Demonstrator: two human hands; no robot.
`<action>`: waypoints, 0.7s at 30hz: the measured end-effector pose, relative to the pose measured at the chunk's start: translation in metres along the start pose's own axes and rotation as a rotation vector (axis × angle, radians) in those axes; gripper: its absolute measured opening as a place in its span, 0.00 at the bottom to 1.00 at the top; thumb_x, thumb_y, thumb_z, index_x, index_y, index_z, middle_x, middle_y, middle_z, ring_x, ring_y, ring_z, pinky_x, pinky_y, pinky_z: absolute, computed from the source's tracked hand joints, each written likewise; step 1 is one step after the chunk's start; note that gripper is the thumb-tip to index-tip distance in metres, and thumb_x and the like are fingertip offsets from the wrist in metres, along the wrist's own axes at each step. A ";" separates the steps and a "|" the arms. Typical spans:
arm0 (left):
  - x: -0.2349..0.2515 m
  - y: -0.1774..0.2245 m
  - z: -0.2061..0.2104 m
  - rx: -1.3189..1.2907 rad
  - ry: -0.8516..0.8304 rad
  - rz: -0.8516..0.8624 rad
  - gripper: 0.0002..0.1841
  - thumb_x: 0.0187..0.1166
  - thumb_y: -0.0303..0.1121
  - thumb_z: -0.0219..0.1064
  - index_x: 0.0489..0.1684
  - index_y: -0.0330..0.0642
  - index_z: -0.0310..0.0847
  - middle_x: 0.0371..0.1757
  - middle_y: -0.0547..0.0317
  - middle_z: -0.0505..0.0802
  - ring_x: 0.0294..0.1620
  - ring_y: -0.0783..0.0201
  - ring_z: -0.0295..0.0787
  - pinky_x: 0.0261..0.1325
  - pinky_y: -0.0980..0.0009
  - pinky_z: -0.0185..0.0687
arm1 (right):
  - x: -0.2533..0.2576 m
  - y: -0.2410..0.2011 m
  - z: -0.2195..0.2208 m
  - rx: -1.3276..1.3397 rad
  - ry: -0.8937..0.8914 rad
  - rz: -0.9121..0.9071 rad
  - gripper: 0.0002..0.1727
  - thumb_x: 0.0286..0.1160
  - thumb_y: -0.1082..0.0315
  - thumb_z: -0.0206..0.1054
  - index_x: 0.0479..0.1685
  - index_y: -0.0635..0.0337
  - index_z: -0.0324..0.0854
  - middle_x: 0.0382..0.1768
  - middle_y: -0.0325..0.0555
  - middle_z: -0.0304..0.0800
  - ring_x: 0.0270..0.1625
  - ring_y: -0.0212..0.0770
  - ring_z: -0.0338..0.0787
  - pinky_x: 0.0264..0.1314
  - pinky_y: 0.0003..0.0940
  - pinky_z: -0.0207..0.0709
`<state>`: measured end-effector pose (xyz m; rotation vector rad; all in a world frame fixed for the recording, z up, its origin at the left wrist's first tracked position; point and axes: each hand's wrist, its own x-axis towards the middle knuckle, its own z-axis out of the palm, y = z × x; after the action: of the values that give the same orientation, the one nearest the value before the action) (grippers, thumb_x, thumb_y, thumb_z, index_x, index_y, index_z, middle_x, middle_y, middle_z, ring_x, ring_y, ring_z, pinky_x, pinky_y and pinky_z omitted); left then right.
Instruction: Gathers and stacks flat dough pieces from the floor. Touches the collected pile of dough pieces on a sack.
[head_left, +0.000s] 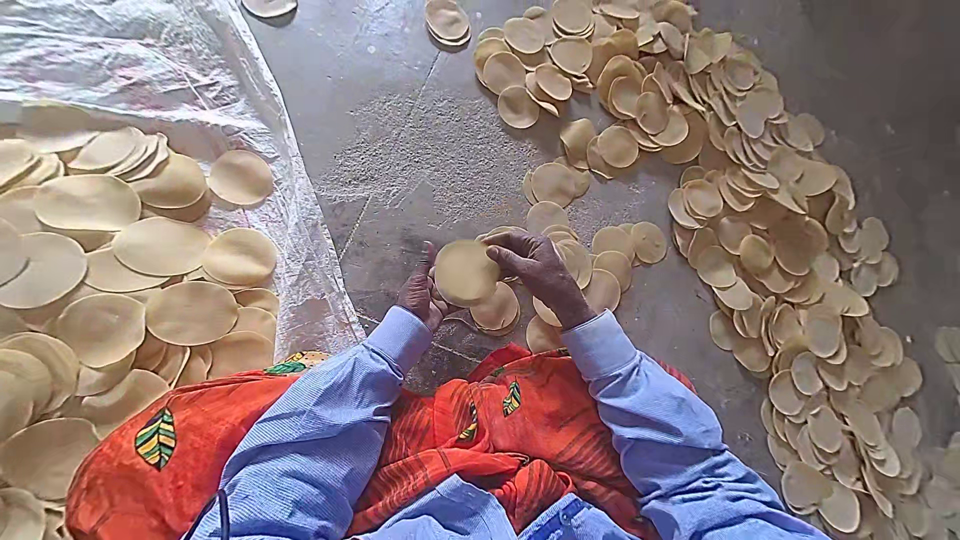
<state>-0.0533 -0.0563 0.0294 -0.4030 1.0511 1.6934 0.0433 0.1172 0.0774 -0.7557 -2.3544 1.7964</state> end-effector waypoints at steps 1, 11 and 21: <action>0.001 -0.001 0.000 0.032 0.032 0.029 0.25 0.91 0.52 0.55 0.74 0.42 0.76 0.60 0.46 0.91 0.57 0.51 0.92 0.57 0.50 0.90 | 0.005 0.007 -0.001 -0.177 0.035 -0.017 0.13 0.87 0.65 0.63 0.58 0.61 0.88 0.45 0.44 0.96 0.44 0.35 0.95 0.51 0.35 0.90; 0.017 0.001 -0.011 0.173 0.402 0.136 0.14 0.89 0.32 0.62 0.66 0.35 0.76 0.54 0.40 0.88 0.49 0.51 0.89 0.52 0.51 0.88 | 0.029 0.055 -0.019 -0.872 -0.058 0.031 0.09 0.68 0.68 0.76 0.44 0.62 0.91 0.47 0.61 0.91 0.59 0.63 0.88 0.67 0.64 0.77; 0.005 -0.008 -0.017 0.061 0.033 0.200 0.15 0.94 0.32 0.43 0.59 0.41 0.78 0.46 0.57 0.91 0.46 0.65 0.89 0.49 0.64 0.88 | -0.003 -0.018 0.022 0.145 -0.096 -0.094 0.16 0.75 0.79 0.68 0.61 0.70 0.80 0.42 0.50 0.95 0.39 0.35 0.94 0.43 0.33 0.91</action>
<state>-0.0519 -0.0664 0.0129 -0.2949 1.1971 1.8309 0.0317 0.0930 0.0883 -0.5431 -2.2425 1.9783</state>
